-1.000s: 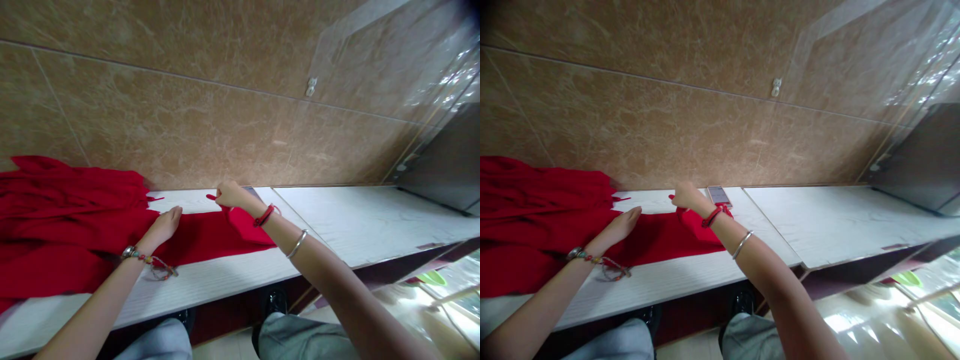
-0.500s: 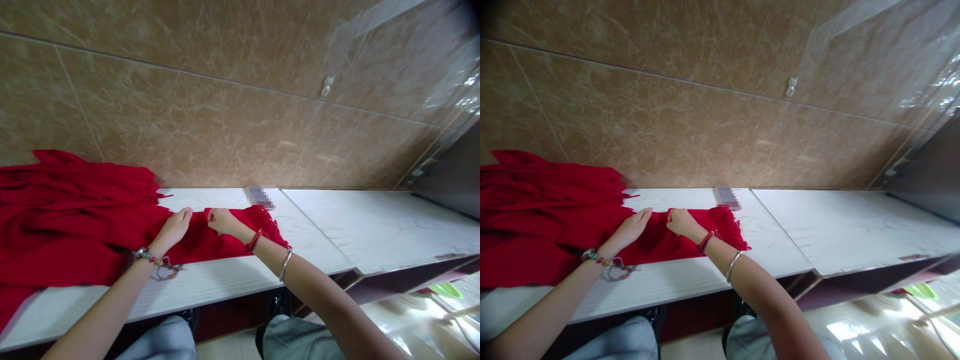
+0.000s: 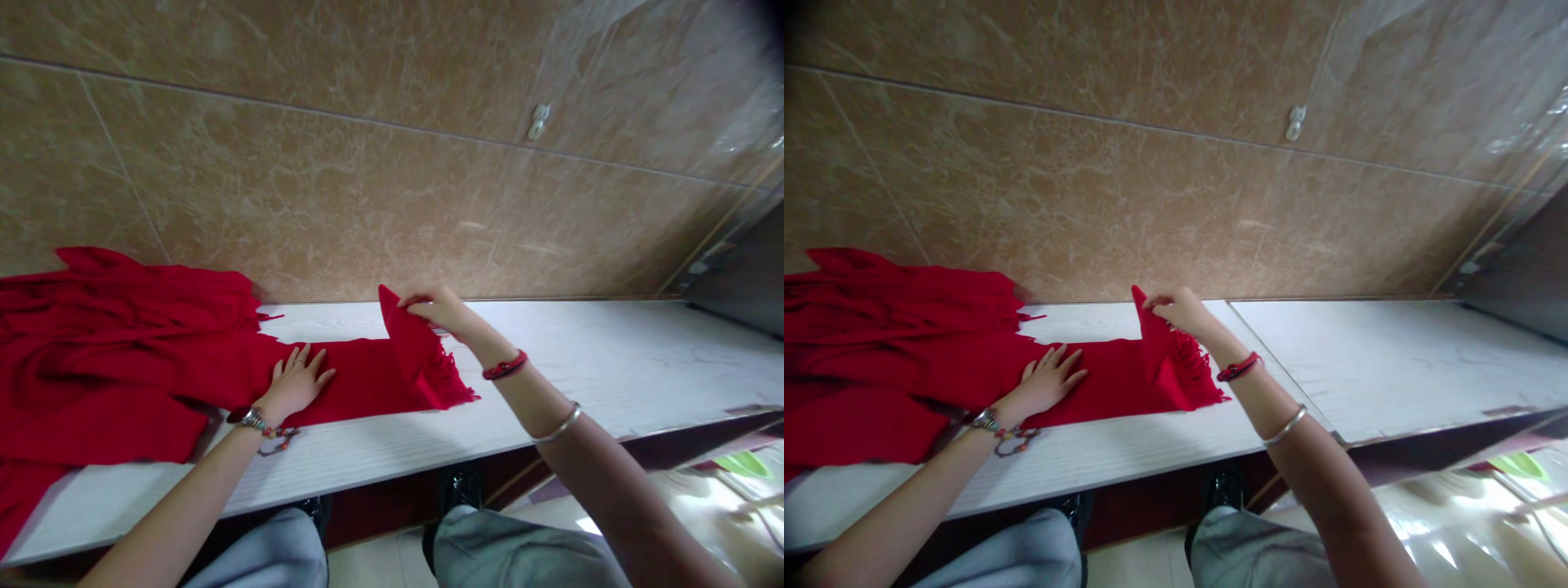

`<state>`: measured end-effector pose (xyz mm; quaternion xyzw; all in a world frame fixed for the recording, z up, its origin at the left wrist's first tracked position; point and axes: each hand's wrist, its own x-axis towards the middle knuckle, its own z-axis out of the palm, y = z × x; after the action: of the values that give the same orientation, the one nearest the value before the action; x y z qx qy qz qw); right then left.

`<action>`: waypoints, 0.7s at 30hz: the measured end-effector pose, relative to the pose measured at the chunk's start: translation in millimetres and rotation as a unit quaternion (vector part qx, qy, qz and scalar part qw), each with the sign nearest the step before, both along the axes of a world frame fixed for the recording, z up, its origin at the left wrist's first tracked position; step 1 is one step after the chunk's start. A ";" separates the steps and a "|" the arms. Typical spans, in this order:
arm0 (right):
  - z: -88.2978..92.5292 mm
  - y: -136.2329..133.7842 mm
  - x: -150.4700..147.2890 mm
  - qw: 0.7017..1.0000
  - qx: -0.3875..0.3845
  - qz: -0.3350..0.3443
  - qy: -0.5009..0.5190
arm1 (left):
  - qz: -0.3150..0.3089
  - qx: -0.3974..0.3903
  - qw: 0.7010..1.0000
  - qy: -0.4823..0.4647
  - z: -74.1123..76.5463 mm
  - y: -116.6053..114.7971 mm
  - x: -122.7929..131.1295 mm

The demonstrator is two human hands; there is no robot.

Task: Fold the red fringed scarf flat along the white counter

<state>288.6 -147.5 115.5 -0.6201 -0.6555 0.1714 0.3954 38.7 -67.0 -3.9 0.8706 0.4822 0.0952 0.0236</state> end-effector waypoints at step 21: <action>-81.4 -89.6 283.8 0.971 -0.080 -0.216 -0.057 | 0.030 -0.061 0.996 0.062 -5.4 5.1 24.6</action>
<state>572.5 -237.1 34.1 -0.7856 -0.5114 0.0983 0.3342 63.3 -61.9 -9.3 0.8567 0.5138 0.0121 0.0435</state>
